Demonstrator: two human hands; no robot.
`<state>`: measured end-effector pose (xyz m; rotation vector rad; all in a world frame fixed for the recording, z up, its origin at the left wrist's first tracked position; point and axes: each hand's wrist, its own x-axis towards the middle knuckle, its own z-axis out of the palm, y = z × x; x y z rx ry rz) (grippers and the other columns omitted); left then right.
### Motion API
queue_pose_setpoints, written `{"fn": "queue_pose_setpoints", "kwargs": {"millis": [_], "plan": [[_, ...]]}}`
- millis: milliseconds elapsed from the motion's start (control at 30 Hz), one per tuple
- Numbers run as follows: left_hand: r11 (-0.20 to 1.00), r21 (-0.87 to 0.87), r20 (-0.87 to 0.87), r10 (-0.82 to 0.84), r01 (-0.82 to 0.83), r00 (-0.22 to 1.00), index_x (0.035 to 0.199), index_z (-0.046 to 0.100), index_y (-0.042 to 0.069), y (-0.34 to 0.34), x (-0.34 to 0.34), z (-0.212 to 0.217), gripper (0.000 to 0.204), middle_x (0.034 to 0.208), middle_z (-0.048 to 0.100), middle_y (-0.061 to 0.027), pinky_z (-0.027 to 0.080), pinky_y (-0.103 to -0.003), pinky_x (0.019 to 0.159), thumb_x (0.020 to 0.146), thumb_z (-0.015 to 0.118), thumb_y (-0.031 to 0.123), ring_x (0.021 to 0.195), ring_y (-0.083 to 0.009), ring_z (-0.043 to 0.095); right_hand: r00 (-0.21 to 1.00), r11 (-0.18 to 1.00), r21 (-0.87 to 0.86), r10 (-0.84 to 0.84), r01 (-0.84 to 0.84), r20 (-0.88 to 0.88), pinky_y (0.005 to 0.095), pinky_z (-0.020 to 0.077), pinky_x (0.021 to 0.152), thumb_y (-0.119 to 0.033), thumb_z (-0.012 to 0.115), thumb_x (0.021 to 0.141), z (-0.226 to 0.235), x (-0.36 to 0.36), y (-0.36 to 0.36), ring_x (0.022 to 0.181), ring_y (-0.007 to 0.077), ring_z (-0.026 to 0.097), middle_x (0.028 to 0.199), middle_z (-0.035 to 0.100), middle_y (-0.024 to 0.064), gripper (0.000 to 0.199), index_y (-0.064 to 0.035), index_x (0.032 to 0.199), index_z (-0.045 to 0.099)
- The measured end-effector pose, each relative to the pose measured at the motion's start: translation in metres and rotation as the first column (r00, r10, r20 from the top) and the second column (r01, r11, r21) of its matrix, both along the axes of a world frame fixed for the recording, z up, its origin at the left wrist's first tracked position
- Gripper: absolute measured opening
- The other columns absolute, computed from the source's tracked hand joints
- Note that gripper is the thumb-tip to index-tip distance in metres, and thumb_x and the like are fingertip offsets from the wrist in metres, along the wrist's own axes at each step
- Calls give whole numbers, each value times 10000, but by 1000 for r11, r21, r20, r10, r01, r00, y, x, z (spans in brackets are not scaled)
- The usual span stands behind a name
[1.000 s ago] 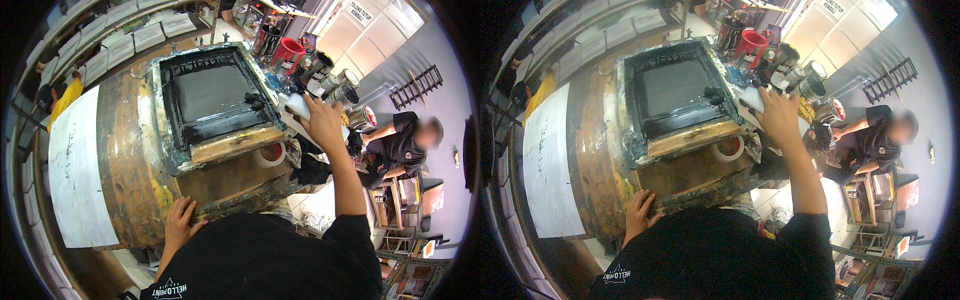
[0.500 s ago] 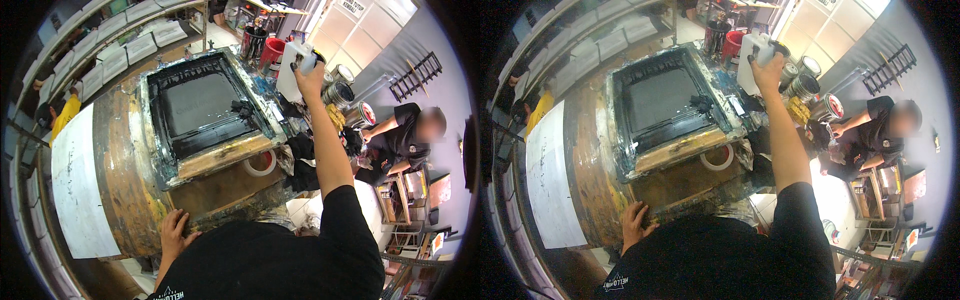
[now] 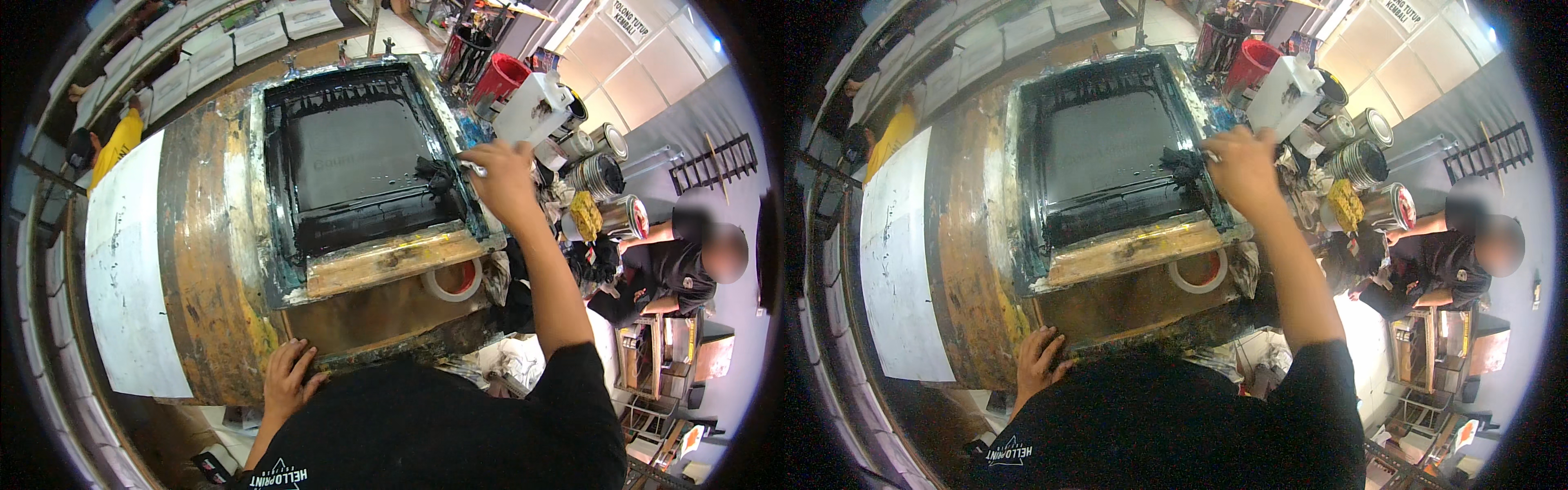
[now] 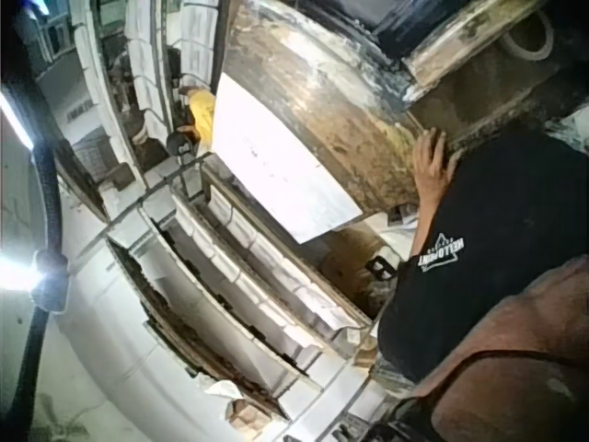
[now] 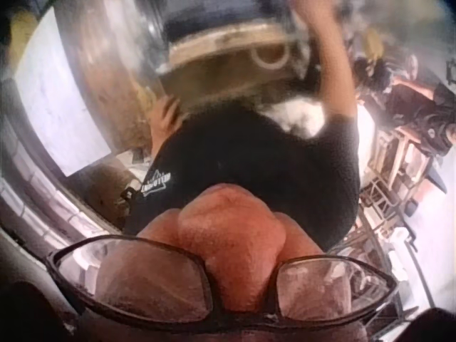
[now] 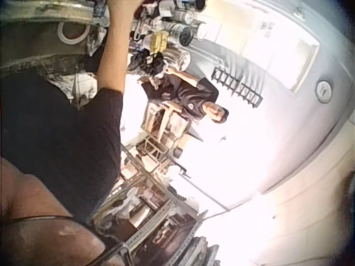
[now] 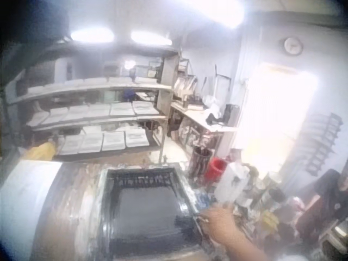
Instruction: The person applies black ink to a screen printing frame, spreads the ink across the mesh by hand, and then pulls a squeegee over the surface to coat it.
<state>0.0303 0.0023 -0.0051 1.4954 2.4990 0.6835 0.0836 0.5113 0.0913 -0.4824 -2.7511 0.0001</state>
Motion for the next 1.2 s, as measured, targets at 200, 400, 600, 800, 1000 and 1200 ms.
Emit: {"fn": "queue_pose_setpoints", "kwargs": {"millis": [200,400,600,800,1000,1200], "plan": [[947,314,-106,-40,72,994,1238,709,76,40,-29,23,489,1255,661,-125,484,-467,925,835,836,321,1171,-331,601,928,993,71,65,-97,367,462,355,951,-194,757,799,-21,-34,15,1044,244,623,993,739,32,308,-176,1104,798],[973,224,-196,92,-46,976,1273,684,71,144,-46,58,562,1265,667,-114,384,-518,1037,845,803,416,1176,-339,592,895,981,17,169,-194,414,486,355,976,-169,722,814,-5,-5,-13,1079,238,597,1012,685,20,256,-169,1059,797],[955,292,-262,20,59,965,1223,708,120,142,-57,29,437,1180,671,-35,377,-525,1075,853,799,334,1132,-238,616,983,958,248,108,-143,150,538,372,929,-131,618,868,-55,-80,40,1043,250,591,958,656,32,155,-152,916,764],[921,380,-265,19,86,964,1199,728,137,133,-62,21,432,1123,677,-24,497,-447,951,816,836,305,1058,-228,640,987,980,195,14,-45,158,580,362,983,-103,581,897,-72,-233,111,1065,283,660,1005,737,82,181,-140,894,758],[905,415,-240,7,96,971,1145,746,141,142,-65,20,408,1065,707,-16,526,-416,908,811,845,353,987,-228,675,933,912,325,136,-250,334,622,399,1018,-162,700,786,-87,-209,155,1194,307,604,1004,721,103,192,-157,961,779],[936,350,-308,70,45,949,1179,745,177,132,-61,25,384,1076,722,27,522,-357,916,855,814,372,1016,-166,683,827,932,67,281,-356,487,567,360,1006,-142,730,747,-26,-53,37,1013,251,614,934,712,20,262,-195,999,779]]}}
